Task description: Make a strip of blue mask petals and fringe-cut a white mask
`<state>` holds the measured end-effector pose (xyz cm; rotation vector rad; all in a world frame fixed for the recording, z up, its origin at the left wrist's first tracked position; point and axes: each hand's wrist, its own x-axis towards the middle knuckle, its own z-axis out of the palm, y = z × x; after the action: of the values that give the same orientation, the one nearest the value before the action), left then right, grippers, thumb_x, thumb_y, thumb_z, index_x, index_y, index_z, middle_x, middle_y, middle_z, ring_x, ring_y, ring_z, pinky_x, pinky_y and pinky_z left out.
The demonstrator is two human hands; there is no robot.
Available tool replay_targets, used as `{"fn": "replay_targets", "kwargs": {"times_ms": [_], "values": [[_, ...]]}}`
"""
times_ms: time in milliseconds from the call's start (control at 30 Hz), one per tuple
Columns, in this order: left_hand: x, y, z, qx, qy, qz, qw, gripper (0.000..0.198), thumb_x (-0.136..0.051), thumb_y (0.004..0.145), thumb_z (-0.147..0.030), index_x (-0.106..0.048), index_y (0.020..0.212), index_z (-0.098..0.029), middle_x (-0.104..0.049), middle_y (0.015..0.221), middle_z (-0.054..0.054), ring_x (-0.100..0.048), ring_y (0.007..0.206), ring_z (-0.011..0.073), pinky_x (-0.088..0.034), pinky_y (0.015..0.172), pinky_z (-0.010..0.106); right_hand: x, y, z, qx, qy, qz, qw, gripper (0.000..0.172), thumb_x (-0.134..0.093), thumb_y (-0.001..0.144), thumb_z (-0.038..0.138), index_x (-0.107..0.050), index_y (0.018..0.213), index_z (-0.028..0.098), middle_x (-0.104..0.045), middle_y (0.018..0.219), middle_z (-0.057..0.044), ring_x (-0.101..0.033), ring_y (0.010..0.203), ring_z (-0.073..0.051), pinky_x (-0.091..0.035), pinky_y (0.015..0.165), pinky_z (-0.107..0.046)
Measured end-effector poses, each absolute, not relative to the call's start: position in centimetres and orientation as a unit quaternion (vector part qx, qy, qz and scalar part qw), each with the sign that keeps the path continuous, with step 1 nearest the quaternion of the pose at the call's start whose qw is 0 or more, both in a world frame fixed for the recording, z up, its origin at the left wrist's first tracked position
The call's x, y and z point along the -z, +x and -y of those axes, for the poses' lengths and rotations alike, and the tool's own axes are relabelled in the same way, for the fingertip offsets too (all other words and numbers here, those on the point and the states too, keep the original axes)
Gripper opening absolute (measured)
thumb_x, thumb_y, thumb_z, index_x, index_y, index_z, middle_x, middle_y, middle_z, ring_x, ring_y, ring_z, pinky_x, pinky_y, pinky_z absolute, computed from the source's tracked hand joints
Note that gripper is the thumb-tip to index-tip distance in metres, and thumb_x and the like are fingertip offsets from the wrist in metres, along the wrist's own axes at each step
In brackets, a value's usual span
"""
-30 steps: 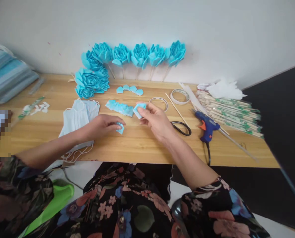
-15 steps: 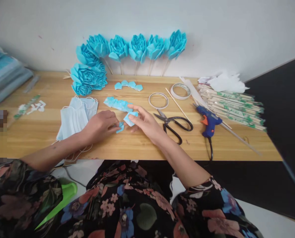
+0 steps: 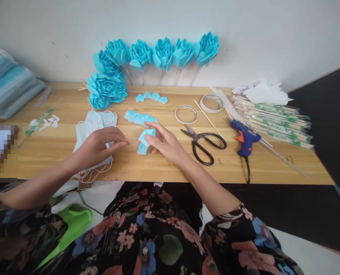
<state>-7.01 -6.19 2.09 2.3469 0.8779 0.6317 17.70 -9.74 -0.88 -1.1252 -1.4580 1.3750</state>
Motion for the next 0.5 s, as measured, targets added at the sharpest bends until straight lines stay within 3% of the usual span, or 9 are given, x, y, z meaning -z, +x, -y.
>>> {"fn": "replay_targets", "kwargs": {"times_ms": [333,500], "values": [[-3.0,-3.7,5.7,-0.25,0.79,-0.363,0.427,0.031,-0.062,0.09,-0.045,-0.076,0.096,-0.017,-0.075,0.088,0.004,-0.056,0.07,0.0141,-0.04,0.062,0.024,0.5,17.0,9.6,-0.518,-0.464,0.559,0.452,0.051,-0.074,0.084,0.045,-0.06,0.129,0.026,-0.067,0.095,-0.002,-0.057,0.066,-0.011,-0.047,0.052,-0.024],[-2.5,-3.7,4.6,-0.259,0.8,-0.395,0.368,0.027,-0.058,0.089,-0.036,-0.074,0.087,-0.015,-0.072,0.078,0.004,-0.053,0.064,0.0127,-0.038,0.06,0.025,1.2,17.6,9.5,-0.512,-0.45,0.589,0.433,0.06,-0.076,0.082,0.041,-0.054,0.136,0.026,-0.068,0.113,-0.007,-0.063,0.079,-0.014,-0.049,0.053,-0.023]]}}
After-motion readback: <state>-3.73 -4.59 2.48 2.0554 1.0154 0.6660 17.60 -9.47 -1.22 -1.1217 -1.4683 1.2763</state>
